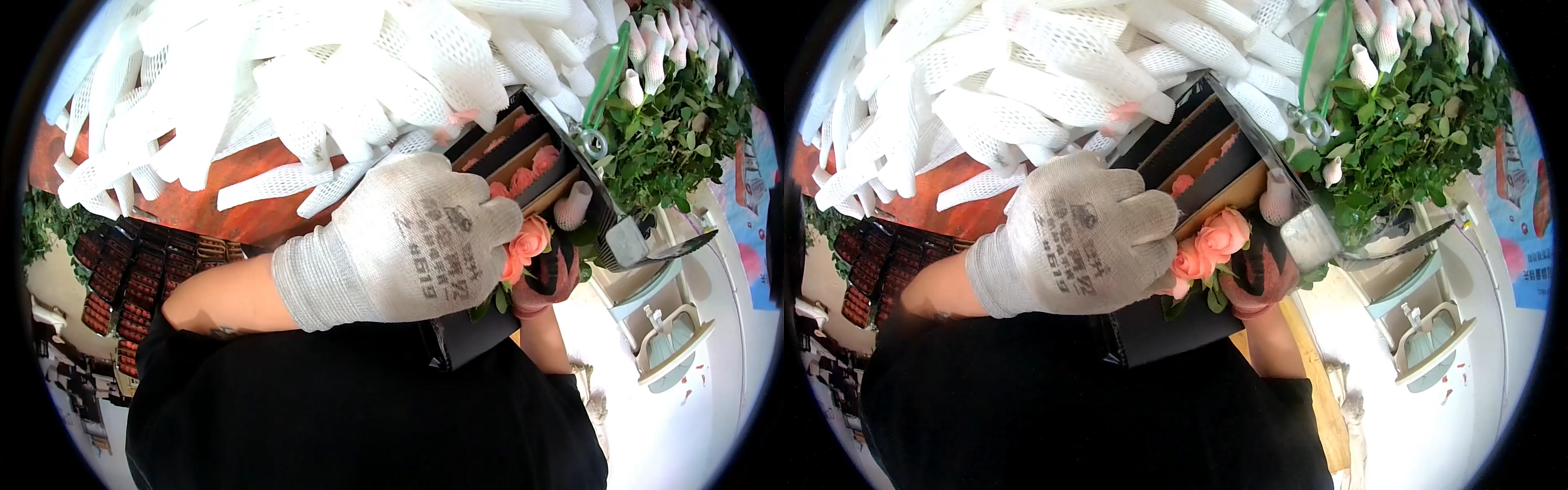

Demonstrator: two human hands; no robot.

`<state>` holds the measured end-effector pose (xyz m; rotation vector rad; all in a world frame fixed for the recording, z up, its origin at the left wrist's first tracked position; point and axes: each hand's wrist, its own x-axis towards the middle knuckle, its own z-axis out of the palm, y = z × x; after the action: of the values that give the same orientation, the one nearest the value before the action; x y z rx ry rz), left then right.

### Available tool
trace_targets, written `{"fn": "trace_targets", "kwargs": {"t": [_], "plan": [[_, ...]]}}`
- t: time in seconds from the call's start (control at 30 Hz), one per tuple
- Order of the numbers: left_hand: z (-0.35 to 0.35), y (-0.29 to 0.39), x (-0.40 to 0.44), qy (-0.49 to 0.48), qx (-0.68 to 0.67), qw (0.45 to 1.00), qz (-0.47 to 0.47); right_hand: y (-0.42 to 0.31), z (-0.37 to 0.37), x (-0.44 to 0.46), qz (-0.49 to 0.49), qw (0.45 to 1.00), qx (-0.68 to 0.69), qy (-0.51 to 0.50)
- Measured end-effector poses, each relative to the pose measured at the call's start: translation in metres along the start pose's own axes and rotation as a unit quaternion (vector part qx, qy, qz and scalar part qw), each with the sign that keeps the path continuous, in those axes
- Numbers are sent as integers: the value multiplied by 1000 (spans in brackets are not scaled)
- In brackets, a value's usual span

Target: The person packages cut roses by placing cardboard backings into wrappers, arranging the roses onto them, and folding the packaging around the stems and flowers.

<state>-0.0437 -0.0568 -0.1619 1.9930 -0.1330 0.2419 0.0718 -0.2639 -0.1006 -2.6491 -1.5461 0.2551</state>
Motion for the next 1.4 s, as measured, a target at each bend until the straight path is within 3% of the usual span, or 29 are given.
{"fn": "trace_targets", "kwargs": {"t": [0.1, 0.27, 0.4, 0.5, 0.67, 0.73, 0.8, 0.87, 0.93, 1.0, 1.13, 1.23, 1.3, 1.4], "plan": [[0, 3, -1, 33, -57, 997, -34, 0, -1, 0, -1, 1000, -1, -1], [0, 4, 1, -12, -63, 996, -62, 0, -1, 1, -3, 1000, 1, -3], [4, -11, -1, 2, -92, 996, -19, 0, 0, 2, -5, 1000, 6, -6], [4, -17, -4, 121, -70, 989, -39, 1, 0, 4, -8, 1000, 7, -7], [-13, -11, -1, 165, -128, 976, -58, 0, -2, 6, -11, 1000, 12, -7], [-15, -1, -1, 78, -160, 981, -72, 0, -3, 7, -16, 1000, 12, -4], [-10, 7, -1, 99, -153, 981, -70, -1, -3, 6, -19, 1000, 14, -5], [-10, 13, 0, -8, -101, 991, -83, -1, -3, 7, -20, 1000, 14, -2], [3, 14, -3, 14, -86, 994, -68, -1, -3, 7, -21, 1000, 17, -3], [16, 18, -2, 98, -33, 993, -59, -2, -3, 8, -23, 1000, 21, -5], [20, 17, 8, 94, -36, 993, -64, -2, -2, 8, -26, 999, 27, -5], [-5, 14, 16, 47, -111, 989, -81, -2, -4, 10, -31, 999, 36, -5], [-20, 3, 14, 98, -178, 972, -114, -2, -5, 14, -38, 998, 44, -7], [-16, -16, 8, 229, -116, 963, -76, -4, -9, 19, -49, 997, 62, -14]]}}
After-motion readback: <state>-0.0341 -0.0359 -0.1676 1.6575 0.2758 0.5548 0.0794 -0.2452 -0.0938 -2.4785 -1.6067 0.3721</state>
